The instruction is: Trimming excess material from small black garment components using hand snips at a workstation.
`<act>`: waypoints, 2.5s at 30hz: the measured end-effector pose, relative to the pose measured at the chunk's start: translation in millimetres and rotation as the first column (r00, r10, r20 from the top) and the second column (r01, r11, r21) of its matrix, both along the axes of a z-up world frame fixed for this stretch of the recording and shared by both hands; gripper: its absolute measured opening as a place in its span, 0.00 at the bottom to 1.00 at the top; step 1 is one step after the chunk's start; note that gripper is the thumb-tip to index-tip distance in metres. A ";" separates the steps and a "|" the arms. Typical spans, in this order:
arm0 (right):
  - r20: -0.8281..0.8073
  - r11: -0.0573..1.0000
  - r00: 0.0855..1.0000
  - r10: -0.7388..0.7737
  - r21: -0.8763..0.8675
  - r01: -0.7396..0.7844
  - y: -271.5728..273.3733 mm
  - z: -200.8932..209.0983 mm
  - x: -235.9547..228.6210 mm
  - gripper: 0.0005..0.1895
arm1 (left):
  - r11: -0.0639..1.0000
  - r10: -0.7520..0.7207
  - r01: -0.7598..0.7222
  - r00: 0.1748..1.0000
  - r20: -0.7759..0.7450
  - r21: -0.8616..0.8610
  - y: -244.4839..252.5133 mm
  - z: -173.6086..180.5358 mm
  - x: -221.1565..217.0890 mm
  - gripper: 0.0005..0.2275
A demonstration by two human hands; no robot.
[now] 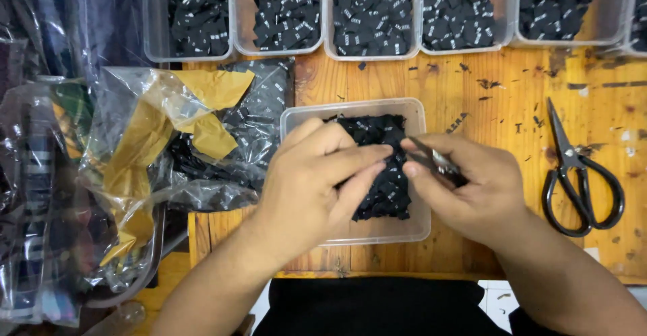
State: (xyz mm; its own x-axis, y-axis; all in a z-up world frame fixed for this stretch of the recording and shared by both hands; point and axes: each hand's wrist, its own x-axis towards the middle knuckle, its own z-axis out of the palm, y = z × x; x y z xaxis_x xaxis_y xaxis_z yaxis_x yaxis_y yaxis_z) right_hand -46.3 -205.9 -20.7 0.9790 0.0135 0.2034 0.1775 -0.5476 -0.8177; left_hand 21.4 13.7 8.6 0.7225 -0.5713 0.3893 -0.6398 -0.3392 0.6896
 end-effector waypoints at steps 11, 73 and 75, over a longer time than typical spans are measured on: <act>-0.206 0.968 0.977 0.050 0.252 0.003 -10.2 0.8 -4.1 0.15 | 1.000 0.015 -0.013 0.975 0.220 -0.007 -0.6 -6.5 -12.7 0.13; -0.099 0.692 0.984 0.147 0.721 -0.031 -1.0 2.0 -2.6 0.06 | 0.976 -0.009 -0.069 0.935 -0.354 -0.208 -21.8 28.7 -24.2 0.10; -0.093 0.692 0.985 0.144 0.721 -0.033 0.2 2.7 -3.3 0.07 | 0.976 -0.002 -0.077 0.933 -0.361 -0.204 -21.8 30.0 -24.4 0.09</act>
